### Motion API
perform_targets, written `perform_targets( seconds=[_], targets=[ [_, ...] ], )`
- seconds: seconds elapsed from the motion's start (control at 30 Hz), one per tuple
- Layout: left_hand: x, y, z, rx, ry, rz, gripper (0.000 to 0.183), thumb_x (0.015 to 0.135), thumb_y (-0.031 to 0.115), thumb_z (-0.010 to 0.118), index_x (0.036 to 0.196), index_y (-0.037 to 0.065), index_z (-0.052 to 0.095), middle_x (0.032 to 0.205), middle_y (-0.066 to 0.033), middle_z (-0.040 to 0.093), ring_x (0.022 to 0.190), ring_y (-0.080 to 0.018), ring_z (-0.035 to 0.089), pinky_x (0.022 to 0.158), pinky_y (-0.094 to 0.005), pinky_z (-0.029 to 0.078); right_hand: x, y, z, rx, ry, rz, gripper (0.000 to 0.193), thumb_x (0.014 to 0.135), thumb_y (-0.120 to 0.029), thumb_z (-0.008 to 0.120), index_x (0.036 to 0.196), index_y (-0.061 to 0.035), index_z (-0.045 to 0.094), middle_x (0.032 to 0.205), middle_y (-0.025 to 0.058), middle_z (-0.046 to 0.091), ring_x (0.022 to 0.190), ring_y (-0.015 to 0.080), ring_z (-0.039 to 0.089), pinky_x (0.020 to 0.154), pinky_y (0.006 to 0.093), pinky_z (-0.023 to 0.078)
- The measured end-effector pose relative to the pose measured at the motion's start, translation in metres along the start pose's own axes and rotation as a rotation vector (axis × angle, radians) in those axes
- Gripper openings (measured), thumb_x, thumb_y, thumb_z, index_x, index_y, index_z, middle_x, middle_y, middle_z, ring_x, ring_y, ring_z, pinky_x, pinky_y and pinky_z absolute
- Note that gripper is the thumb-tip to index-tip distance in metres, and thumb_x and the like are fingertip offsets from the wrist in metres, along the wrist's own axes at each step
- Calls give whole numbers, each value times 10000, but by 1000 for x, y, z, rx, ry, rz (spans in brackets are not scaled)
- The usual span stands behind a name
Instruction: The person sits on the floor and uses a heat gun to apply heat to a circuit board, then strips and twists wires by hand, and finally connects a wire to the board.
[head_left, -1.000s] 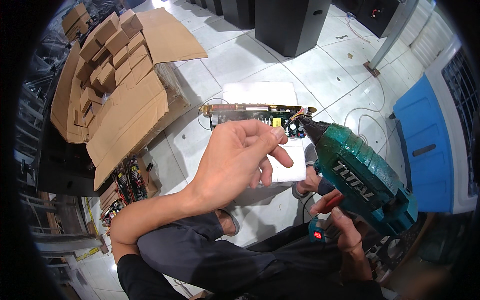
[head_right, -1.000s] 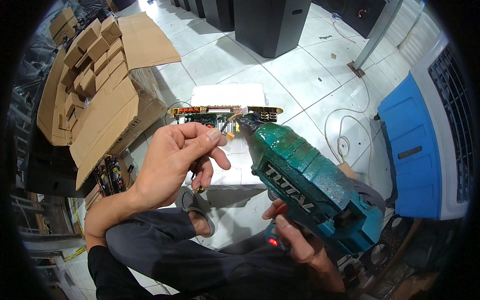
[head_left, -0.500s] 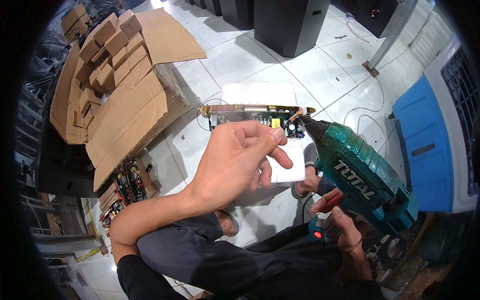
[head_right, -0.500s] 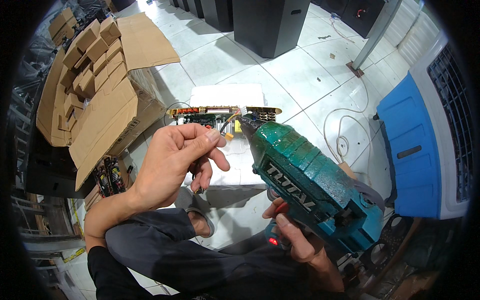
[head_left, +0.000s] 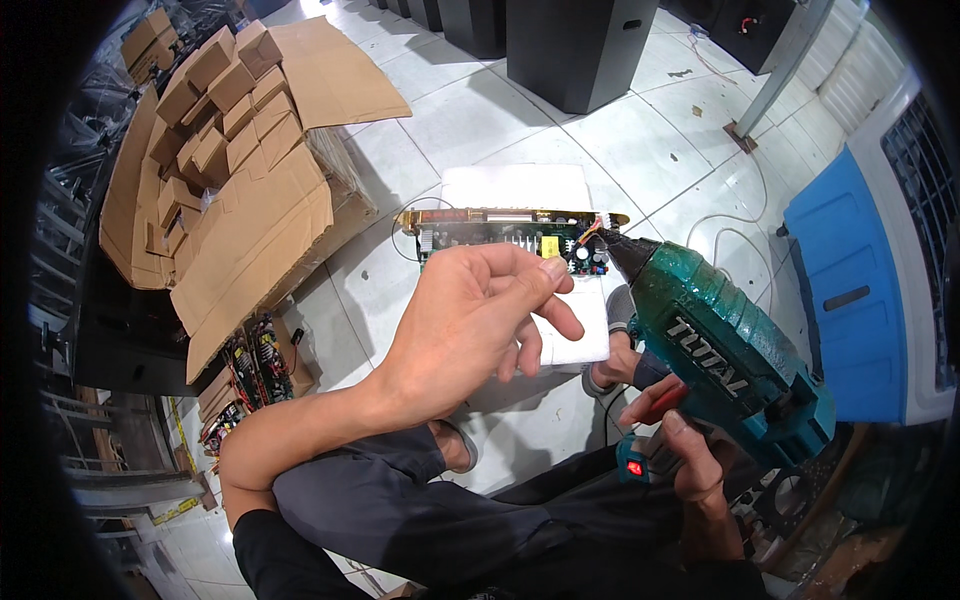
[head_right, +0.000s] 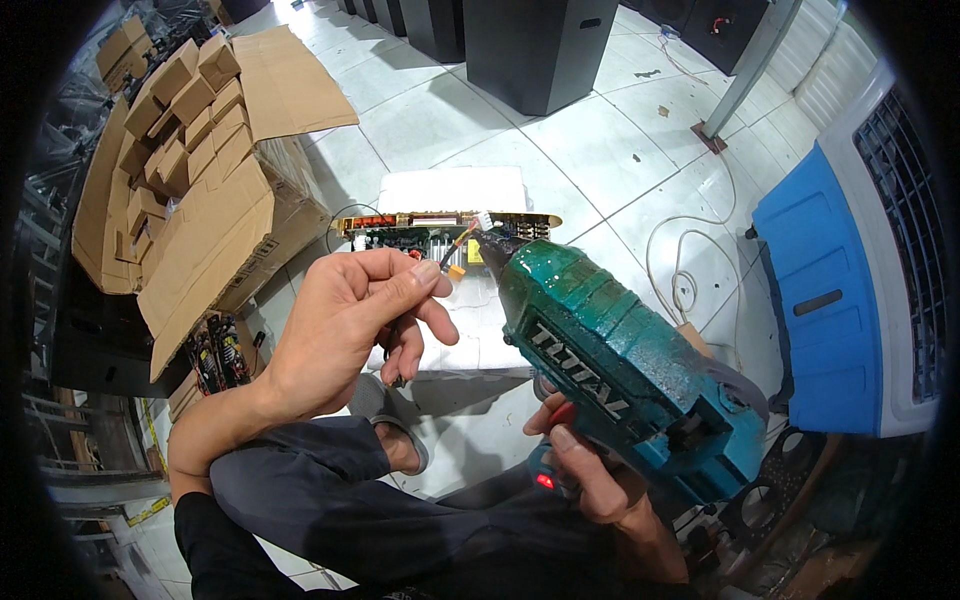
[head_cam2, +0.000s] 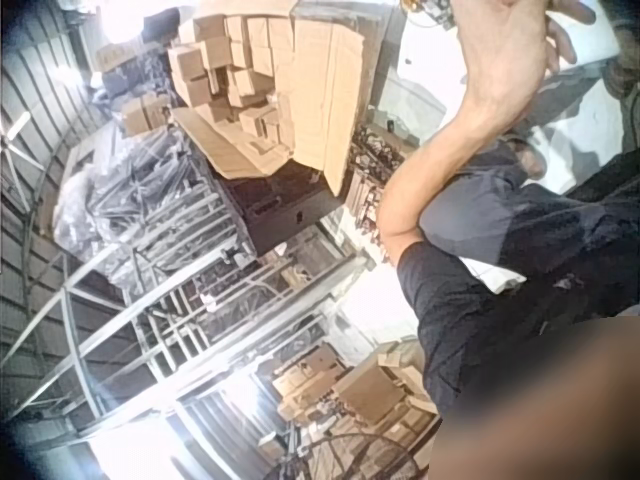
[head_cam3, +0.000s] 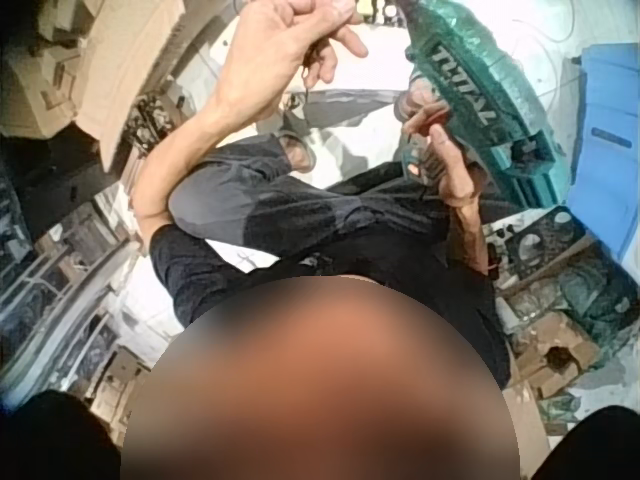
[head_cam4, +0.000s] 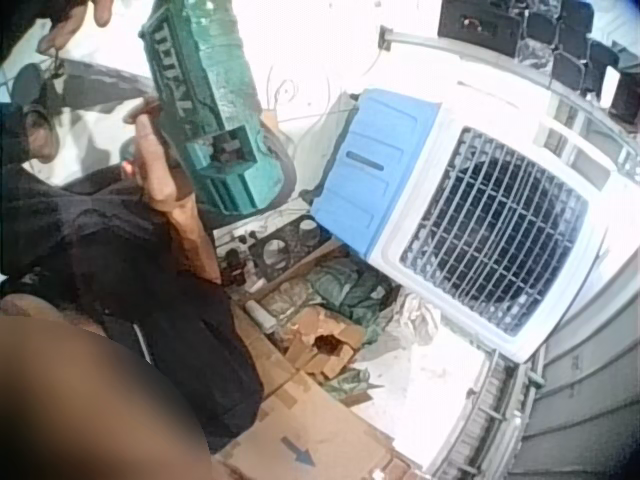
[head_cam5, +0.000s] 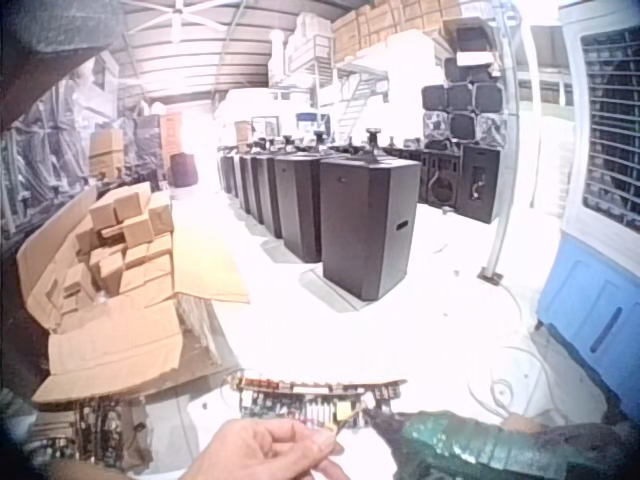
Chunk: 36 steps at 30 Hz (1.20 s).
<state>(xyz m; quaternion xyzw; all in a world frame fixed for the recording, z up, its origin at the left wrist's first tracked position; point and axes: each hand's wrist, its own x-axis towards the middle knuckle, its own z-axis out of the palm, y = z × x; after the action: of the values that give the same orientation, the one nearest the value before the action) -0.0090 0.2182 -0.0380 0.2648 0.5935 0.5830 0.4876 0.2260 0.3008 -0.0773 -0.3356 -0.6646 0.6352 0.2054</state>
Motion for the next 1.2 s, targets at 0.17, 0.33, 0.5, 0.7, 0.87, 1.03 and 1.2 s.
perform_targets(
  seconds=[0.17,0.33,0.5,0.7,0.87,1.03,1.2],
  targets=[
    [-1,1,0,11,-2,-6,304,1025,210,541,1025,-87,603,801,-166,697,494,-102,588,416,-200,428,3,5,-4,8,-18,-57,388,855,-265,515,1026,71,608,887,180,669,832,249,670,825,386,530],
    [-1,1,1,16,5,-14,283,1017,191,550,1023,-85,611,801,-164,697,495,-98,589,417,-196,430,2,-2,1,47,30,-62,376,853,-244,526,1033,78,599,883,187,660,832,260,679,828,398,543],
    [-1,2,1,14,4,-22,248,1002,160,566,1025,-82,619,799,-161,699,496,-96,592,414,-193,431,2,0,0,62,35,-57,380,850,-239,530,1042,82,591,883,192,656,830,264,680,822,397,546],
    [-1,2,1,11,13,-22,225,986,143,585,1023,-75,625,800,-159,702,497,-95,592,408,-195,429,2,3,0,85,44,-56,409,835,-255,540,1055,88,577,878,200,655,825,264,679,823,395,544],
    [-1,2,1,7,26,-25,208,971,131,611,1005,-74,623,798,-155,701,496,-96,589,405,-197,425,1,1,2,101,72,-50,429,829,-268,533,1058,93,570,875,204,654,831,277,675,831,393,537],
    [-1,1,1,-1,23,-15,206,962,132,635,978,-72,615,796,-154,700,496,-94,586,401,-200,419,2,5,-3,125,33,-82,443,831,-267,517,1063,108,558,879,211,653,842,286,672,844,404,534],
    [-1,1,1,5,22,0,210,963,132,635,984,-75,607,795,-156,701,497,-94,586,401,-200,419,2,7,-4,133,36,-68,455,828,-270,516,1069,116,548,882,216,647,845,290,670,849,415,533]
  ],
)
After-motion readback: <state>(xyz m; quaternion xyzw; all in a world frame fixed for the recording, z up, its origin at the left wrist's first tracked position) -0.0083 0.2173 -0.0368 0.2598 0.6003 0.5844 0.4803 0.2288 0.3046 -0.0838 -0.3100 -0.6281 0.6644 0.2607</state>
